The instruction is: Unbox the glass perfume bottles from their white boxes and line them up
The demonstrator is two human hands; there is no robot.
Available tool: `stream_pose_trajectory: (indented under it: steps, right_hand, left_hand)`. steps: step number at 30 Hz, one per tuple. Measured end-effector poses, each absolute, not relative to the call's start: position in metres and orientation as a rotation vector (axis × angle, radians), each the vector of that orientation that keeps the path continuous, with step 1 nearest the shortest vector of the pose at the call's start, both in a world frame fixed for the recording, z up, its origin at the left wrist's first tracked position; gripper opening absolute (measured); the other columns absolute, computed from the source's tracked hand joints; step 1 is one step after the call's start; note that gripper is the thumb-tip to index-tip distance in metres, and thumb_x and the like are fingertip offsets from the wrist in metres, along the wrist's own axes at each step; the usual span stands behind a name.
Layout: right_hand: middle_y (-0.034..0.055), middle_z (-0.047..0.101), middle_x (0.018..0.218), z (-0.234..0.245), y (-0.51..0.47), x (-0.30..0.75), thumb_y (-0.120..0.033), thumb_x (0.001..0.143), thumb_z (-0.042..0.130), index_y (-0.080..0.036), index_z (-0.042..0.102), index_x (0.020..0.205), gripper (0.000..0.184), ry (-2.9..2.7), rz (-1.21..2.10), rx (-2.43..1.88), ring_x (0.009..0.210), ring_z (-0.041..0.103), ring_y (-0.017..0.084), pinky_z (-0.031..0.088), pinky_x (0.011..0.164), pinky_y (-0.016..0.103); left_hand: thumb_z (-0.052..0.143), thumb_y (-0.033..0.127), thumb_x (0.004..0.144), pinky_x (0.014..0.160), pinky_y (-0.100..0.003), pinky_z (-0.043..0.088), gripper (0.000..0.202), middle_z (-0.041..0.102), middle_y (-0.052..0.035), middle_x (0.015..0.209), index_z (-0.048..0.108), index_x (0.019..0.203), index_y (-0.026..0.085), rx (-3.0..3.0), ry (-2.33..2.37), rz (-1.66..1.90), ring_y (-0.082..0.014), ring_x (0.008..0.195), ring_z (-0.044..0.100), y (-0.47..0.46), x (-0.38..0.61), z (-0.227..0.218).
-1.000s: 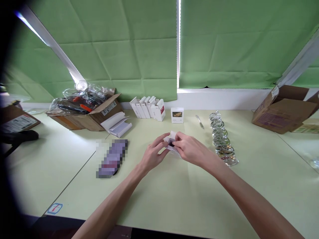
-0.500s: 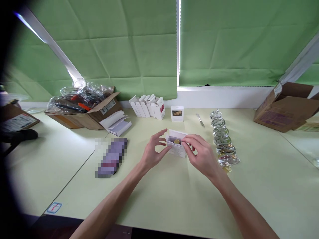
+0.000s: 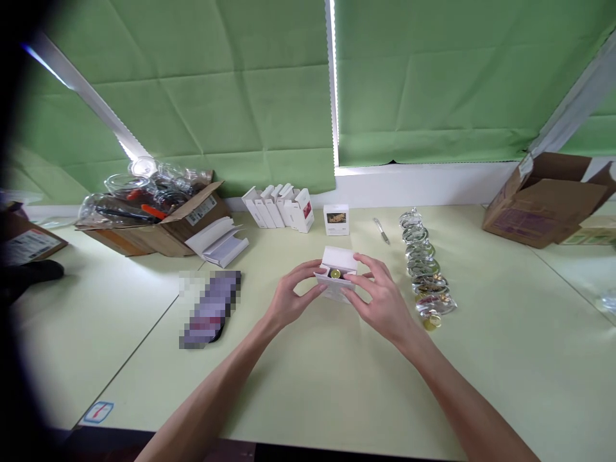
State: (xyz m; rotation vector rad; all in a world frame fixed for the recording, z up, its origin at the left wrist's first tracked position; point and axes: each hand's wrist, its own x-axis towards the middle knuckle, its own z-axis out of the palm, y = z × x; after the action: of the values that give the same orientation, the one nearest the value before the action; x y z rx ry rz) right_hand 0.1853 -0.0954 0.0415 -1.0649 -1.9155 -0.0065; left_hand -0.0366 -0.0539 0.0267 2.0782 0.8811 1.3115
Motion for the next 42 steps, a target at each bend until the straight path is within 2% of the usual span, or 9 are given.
stream_pose_trajectory:
  steps: [6,10,13,15,19,24,32,37,42]
  right_hand:
    - [0.0103,0.066,0.127,0.047,-0.099,0.179,-0.024,0.095,0.059,-0.025,0.072,0.111,0.021,-1.787,0.109,-1.101,0.114,0.064,0.026,0.061,0.092,0.045]
    - [0.0106,0.063,0.133,0.05,-0.101,0.175,-0.028,0.095,0.06,-0.027,0.061,0.131,0.037,-1.672,0.286,-1.138,0.112,0.066,0.024,0.064,0.082,0.039]
    - [0.0103,0.064,0.133,0.048,-0.1,0.172,-0.031,0.094,0.06,-0.028,0.046,0.146,0.054,-1.585,0.391,-1.204,0.109,0.068,0.023,0.065,0.081,0.038]
    - [0.0083,0.069,0.125,0.045,-0.099,0.17,-0.03,0.095,0.058,-0.028,0.049,0.143,0.049,-1.605,0.414,-1.21,0.102,0.07,0.021,0.064,0.082,0.037]
    - [0.006,0.072,0.116,0.043,-0.095,0.168,-0.025,0.096,0.052,-0.025,0.062,0.126,0.031,-1.659,0.375,-1.218,0.098,0.07,0.02,0.063,0.081,0.034]
    - [0.0056,0.074,0.114,0.044,-0.095,0.17,-0.021,0.097,0.05,-0.024,0.069,0.114,0.026,-1.713,0.326,-1.171,0.102,0.07,0.02,0.062,0.085,0.035]
    - [0.0068,0.071,0.126,0.046,-0.097,0.179,-0.03,0.094,0.062,-0.027,0.072,0.119,0.026,-1.81,0.311,-1.07,0.111,0.07,0.024,0.062,0.092,0.042]
    - [0.0065,0.073,0.122,0.046,-0.096,0.178,-0.029,0.096,0.059,-0.027,0.074,0.114,0.024,-1.781,0.318,-1.1,0.11,0.07,0.024,0.066,0.083,0.039]
    - [0.0063,0.074,0.118,0.046,-0.095,0.179,-0.028,0.096,0.06,-0.027,0.075,0.114,0.024,-1.782,0.321,-1.102,0.11,0.07,0.024,0.067,0.08,0.037]
  left_hand:
    - [0.059,0.031,0.096,0.082,-0.031,0.057,0.02,0.072,-0.0081,0.101,0.074,0.09,0.02,2.009,0.906,1.394,-0.0181,0.095,0.069,-0.056,-0.033,0.032]
    - [0.061,0.03,0.094,0.084,-0.033,0.056,0.018,0.071,-0.0077,0.108,0.068,0.108,0.022,1.959,0.943,1.405,-0.0175,0.095,0.068,-0.06,-0.03,0.03]
    - [0.064,0.029,0.091,0.088,-0.034,0.056,0.04,0.07,-0.0055,0.108,0.053,0.129,0.024,1.82,0.987,1.406,-0.0158,0.091,0.068,-0.063,-0.028,0.03]
    - [0.063,0.027,0.092,0.09,-0.034,0.055,0.042,0.071,-0.0044,0.105,0.052,0.132,0.024,1.763,0.999,1.346,-0.0158,0.093,0.067,-0.065,-0.026,0.031]
    - [0.056,0.026,0.095,0.088,-0.032,0.054,0.017,0.071,-0.0061,0.105,0.066,0.107,0.02,1.723,1.021,1.226,-0.0174,0.095,0.067,-0.066,-0.023,0.034]
    - [0.054,0.019,0.094,0.09,-0.033,0.054,0.022,0.07,-0.0059,0.108,0.067,0.111,0.023,1.904,1.005,1.374,-0.0174,0.099,0.066,-0.067,-0.021,0.032]
    - [0.046,0.018,0.099,0.098,-0.038,0.054,0.031,0.07,-0.0084,0.123,0.069,0.119,0.025,2.129,0.866,1.297,-0.0211,0.115,0.065,-0.065,-0.032,0.031]
    - [0.047,0.024,0.099,0.101,-0.041,0.055,0.034,0.067,-0.0096,0.13,0.066,0.127,0.024,2.208,0.847,1.226,-0.024,0.121,0.063,-0.065,-0.036,0.033]
    - [0.056,0.026,0.098,0.1,-0.038,0.056,0.026,0.071,-0.0075,0.125,0.071,0.119,0.025,2.189,0.874,1.309,-0.021,0.117,0.067,-0.063,-0.032,0.029]
